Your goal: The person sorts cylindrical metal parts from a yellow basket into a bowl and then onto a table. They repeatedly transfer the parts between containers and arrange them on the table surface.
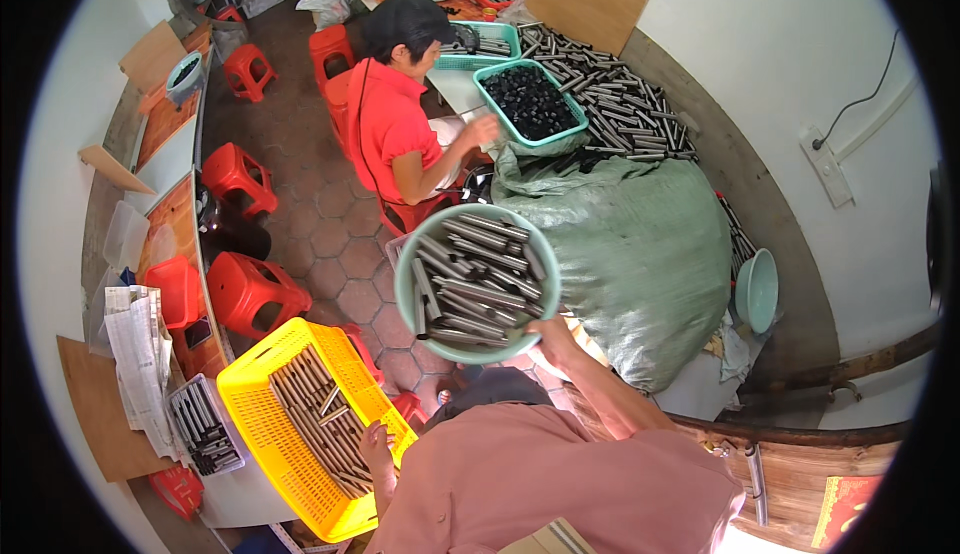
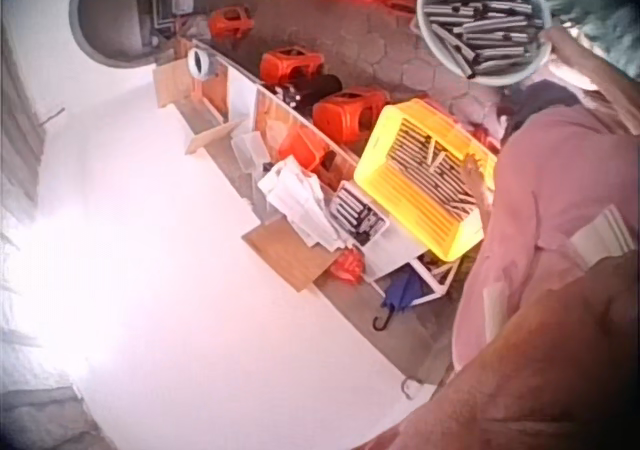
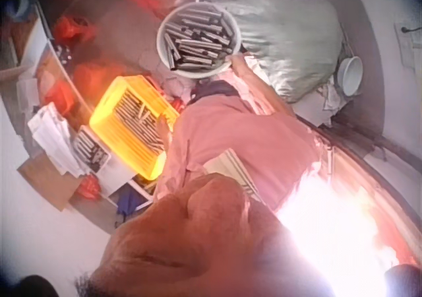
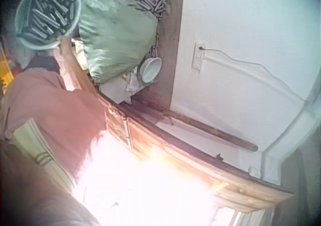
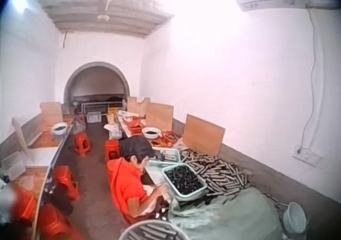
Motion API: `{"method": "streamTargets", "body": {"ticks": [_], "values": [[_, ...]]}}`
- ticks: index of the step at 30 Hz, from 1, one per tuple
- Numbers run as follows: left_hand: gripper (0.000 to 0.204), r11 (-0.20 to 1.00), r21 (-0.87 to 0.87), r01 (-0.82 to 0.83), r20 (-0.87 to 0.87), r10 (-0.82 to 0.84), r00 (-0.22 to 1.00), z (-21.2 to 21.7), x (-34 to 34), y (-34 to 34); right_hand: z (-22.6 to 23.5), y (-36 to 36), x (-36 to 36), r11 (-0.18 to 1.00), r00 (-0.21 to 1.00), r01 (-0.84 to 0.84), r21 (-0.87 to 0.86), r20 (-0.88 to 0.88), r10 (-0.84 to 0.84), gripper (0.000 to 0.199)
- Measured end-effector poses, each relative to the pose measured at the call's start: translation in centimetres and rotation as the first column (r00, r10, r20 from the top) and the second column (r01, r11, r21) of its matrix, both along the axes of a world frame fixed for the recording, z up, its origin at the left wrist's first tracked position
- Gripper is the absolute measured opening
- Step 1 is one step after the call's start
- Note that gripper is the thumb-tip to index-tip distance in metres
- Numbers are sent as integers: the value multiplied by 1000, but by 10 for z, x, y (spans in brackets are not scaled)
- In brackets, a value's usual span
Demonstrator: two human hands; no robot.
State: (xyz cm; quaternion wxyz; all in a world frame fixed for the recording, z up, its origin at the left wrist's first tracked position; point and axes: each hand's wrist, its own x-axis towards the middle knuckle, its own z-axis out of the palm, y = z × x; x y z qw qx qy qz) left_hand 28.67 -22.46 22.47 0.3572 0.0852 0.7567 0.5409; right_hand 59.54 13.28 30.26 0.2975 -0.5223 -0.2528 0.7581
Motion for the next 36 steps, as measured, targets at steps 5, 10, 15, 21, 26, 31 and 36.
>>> {"method": "streamTargets", "body": {"ticks": [5, 10, 15, 21, 26, 31, 36], "values": [[30, 990, -21, 137, -5, -137, 991, -24, -24, -34, -15, -32, 28, 981, 988, 152, -121, 9, -152, 47], [33, 965, -236, 114, 48, -106, 993, -20, -32, -38, -32, -53, 53, 966, 975, 217, -137, -21, -222, 24], [39, 970, -240, 34, 11, -33, 999, -20, -30, -57, -26, -43, 31, 990, 995, 95, -105, -14, -97, 19], [40, 930, -364, 44, -123, -94, 988, -20, -3, -67, -3, -10, -30, 967, 984, -171, -191, -90, 156, 17], [42, 928, -345, -140, -94, 114, 989, -26, 8, -81, 22, 14, -119, 974, 983, -172, -145, 42, 180, 22], [40, 888, -271, -371, -111, 354, 929, -15, 39, -88, 22, 65, -177, 920, 932, -362, -146, -41, 360, 16], [32, 839, -288, -461, -96, 454, 886, -30, 60, -89, 25, 108, -248, 896, 894, -443, -31, -86, 439, 15]]}}
